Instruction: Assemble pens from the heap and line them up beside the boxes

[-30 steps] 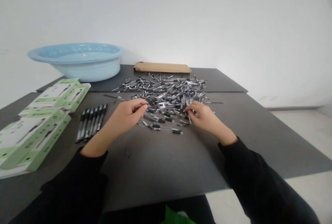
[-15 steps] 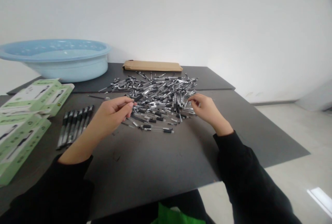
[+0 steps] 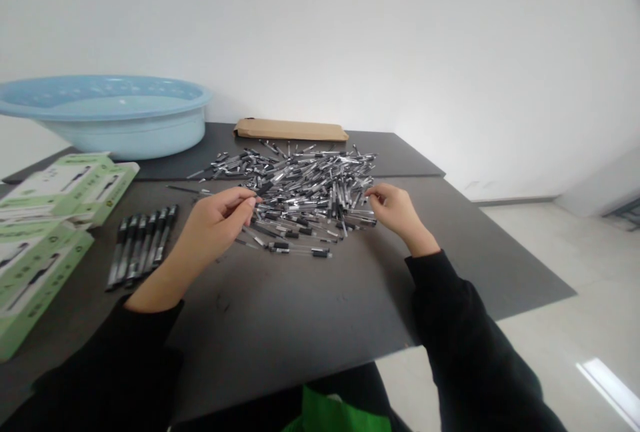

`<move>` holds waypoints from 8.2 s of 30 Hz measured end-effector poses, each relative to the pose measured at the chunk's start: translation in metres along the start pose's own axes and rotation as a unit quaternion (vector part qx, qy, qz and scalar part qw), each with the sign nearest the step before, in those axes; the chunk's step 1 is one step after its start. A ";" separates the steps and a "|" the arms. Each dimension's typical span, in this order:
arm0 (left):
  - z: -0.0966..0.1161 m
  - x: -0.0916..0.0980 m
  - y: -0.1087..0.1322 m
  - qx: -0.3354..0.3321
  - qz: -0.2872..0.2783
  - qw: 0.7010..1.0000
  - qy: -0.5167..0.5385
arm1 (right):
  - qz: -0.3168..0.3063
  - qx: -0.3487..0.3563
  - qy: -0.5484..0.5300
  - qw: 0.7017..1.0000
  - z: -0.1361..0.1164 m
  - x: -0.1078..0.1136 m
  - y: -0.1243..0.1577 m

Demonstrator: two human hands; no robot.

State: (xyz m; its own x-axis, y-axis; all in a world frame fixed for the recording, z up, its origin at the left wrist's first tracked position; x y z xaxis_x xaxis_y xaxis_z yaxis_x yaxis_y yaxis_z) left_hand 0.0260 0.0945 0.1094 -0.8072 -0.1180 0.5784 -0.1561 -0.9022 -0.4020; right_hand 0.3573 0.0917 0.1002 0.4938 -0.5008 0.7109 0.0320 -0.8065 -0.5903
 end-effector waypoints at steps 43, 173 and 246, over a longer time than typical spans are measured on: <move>0.004 0.004 0.001 -0.004 0.008 0.999 -0.042 | -0.117 -0.085 0.132 0.981 0.104 -0.074 -0.035; -0.021 -0.055 0.008 0.083 -0.082 0.965 0.233 | -0.171 -0.212 -0.612 0.742 -0.120 -0.113 0.008; -0.017 -0.033 0.002 0.063 -0.047 0.994 0.079 | -0.185 -0.083 -0.039 0.978 -0.063 -0.073 -0.014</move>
State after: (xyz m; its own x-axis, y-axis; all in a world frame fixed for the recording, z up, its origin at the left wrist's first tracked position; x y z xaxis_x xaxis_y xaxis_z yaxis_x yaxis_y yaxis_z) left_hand 0.0426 0.1036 0.0775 -0.8733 0.0279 0.4864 -0.1715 -0.9521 -0.2533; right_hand 0.2660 0.1194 0.0810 0.5405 -0.1443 0.8289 0.0832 -0.9712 -0.2233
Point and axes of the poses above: each hand's wrist, its own y-axis away from the middle knuckle, its own x-axis out of the back of the hand, z = x × y, the point moved 10 cm from there along -y, towards the middle knuckle, and after that the axes turned 3 degrees about z, right-handed, at the moved point
